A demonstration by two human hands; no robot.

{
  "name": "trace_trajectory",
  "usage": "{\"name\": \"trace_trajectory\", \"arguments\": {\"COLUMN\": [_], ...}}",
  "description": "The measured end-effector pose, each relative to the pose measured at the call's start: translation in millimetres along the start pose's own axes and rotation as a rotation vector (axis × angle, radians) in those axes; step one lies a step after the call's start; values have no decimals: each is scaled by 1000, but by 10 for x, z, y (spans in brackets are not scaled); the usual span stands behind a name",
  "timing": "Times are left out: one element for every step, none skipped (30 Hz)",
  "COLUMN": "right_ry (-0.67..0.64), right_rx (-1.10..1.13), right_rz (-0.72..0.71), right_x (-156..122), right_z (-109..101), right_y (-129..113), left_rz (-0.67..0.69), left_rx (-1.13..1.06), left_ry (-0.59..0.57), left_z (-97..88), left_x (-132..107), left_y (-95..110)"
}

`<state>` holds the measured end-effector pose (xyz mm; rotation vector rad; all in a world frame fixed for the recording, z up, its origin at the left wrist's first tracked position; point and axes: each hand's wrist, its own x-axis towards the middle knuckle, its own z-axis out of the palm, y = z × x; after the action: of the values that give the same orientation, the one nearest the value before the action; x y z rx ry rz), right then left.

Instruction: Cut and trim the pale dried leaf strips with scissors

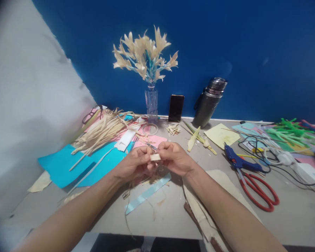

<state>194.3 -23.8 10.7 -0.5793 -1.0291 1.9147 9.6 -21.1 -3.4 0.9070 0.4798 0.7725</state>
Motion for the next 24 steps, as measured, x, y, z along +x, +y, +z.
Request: {"name": "trace_trajectory", "arguments": {"right_ry": [-4, 3, 18, 41, 73, 104, 132, 150, 155, 149, 128, 101, 74, 53, 42, 41, 52, 69, 85, 101, 120, 136, 143, 139], "right_rx": [36, 50, 42, 13, -32, -79, -124, -163, -194, -207, -199, -173, -129, -69, -6, 46, 76, 78, 53, 3, -56, -114, -158, -184], "right_rz": [-20, -50, -75, -91, -103, -107, -104, -96, -85, -73, -52, -25, -3, 7, 1, -18, -45, -71, -86, -89, -89, -89, -89, -85], "right_x": [-4, -3, 2, 11, 22, 33, 44, 51, 55, 55, 51, 44, 36, 29, 23, 20, 20, 23, 28, 35, 42, 47, 51, 51], "right_z": [-2, -3, -3, -2, -2, -2, -3, -5, -8, -11, -14, -17, -21, -24, -27, -30, -34, -36, -38, -38, -36, -32, -28, -24], "right_y": [-21, -30, -26, -8, 21, 57, 93, 123, 143, 150, 144, 125, 97, 65, 33, 7, -10, -14, -4, 18, 48, 82, 114, 137], "left_rz": [10, 23, 35, 44, 51, 59, 72, 84, 87, 79, 60, 34, 11, 1, 6, 16, 27, 36, 41, 43, 45, 50, 53, 47], "left_rx": [-17, -26, -27, -18, -1, 22, 52, 82, 102, 109, 102, 84, 59, 33, 11, -8, -26, -40, -45, -42, -34, -21, -8, 2], "left_ry": [-4, 2, 15, 30, 44, 59, 78, 93, 105, 109, 103, 87, 66, 47, 35, 29, 29, 36, 49, 65, 79, 92, 100, 98], "left_z": [-8, -15, -20, -21, -20, -15, -8, 0, 8, 16, 22, 26, 27, 25, 22, 17, 13, 10, 9, 9, 10, 11, 11, 9], "left_x": [-3, -3, -1, 4, 10, 16, 22, 27, 29, 29, 26, 21, 16, 10, 6, 3, 3, 5, 10, 16, 23, 29, 33, 35], "left_y": [16, 27, 32, 29, 19, 4, -14, -32, -48, -60, -66, -64, -56, -43, -27, -9, 6, 17, 21, 20, 12, 1, -13, -26]}}
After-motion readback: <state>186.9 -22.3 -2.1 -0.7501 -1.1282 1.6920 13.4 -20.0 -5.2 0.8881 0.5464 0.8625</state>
